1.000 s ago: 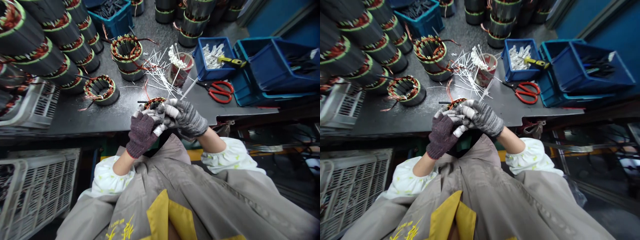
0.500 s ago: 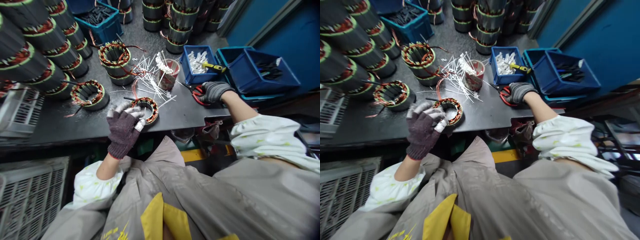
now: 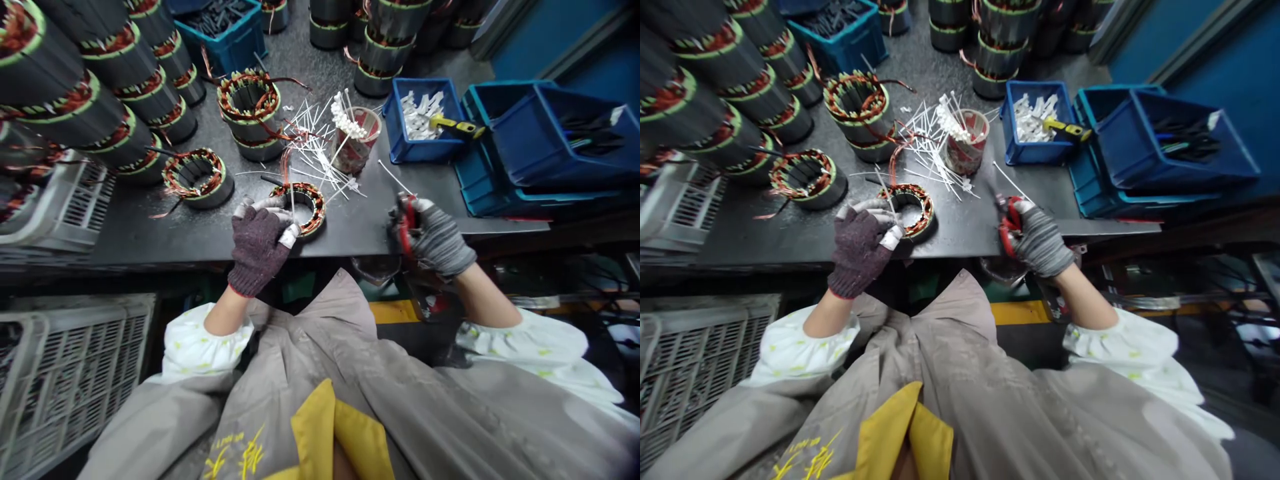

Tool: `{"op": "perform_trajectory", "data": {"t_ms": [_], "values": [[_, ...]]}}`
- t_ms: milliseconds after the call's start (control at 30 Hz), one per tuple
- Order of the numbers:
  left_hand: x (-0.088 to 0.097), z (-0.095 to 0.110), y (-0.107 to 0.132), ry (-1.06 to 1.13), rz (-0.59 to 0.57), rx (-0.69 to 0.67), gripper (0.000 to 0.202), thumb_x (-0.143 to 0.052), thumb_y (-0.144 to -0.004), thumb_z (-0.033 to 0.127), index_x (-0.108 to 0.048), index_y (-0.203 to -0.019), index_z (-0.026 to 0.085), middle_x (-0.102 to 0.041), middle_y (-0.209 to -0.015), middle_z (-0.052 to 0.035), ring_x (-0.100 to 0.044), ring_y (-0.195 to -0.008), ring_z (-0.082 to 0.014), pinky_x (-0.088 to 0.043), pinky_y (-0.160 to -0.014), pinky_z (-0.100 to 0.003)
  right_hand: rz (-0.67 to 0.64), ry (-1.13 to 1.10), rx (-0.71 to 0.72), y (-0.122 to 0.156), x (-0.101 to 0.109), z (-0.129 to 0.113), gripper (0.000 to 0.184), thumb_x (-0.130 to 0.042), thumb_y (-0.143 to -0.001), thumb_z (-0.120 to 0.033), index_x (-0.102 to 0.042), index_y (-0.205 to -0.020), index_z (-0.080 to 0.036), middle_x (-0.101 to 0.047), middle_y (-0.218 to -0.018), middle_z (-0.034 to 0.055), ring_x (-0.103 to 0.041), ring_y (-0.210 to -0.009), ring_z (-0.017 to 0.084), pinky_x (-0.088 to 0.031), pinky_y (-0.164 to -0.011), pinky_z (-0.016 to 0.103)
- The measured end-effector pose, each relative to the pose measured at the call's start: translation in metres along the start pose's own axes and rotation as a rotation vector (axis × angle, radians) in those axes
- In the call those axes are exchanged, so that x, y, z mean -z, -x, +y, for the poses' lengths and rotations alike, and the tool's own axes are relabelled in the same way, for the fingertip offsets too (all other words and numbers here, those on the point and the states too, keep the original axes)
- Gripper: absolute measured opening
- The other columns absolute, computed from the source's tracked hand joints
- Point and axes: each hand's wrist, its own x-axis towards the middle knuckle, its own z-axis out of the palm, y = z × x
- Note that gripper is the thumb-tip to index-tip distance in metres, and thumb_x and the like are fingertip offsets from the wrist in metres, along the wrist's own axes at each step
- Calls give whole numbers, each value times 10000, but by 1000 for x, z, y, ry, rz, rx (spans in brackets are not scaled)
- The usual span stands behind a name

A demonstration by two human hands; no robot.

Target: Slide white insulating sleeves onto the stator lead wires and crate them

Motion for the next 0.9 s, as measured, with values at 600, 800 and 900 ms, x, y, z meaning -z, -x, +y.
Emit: {"op": "perform_trajectory", "data": {"t_ms": [600,800,900], "values": [[-3,5,10,-65,81,9,146,-571,-994,349,-687,-967,264,-783,-1078,-42,-664,-1267,-285,-350,-1178,-532,-254,524,8,-38,-45,-68,655,-591,-907,-699,-665,-1201,-118,-755,-1113,222,-726,-953,353,-558,-862,458],[-6,4,12,-55,103,9,172,-567,-999,368,-696,-972,257,-785,-1052,-52,-665,-1268,-287,-367,-1186,-530,-367,592,1,-56,-53,-80,588,-528,-961,-677,-682,-1110,-129,-765,-954,203,-716,-810,329,-525,-726,416],[-3,6,12,-23,82,56,222,-532,-1022,387,-707,-995,253,-785,-1098,-64,-663,-1277,-283,-407,-1168,-518,-368,578,-1,-45,-43,-75,579,-532,-960,-675,-679,-1118,-138,-760,-903,189,-696,-751,307,-501,-689,397]]}}
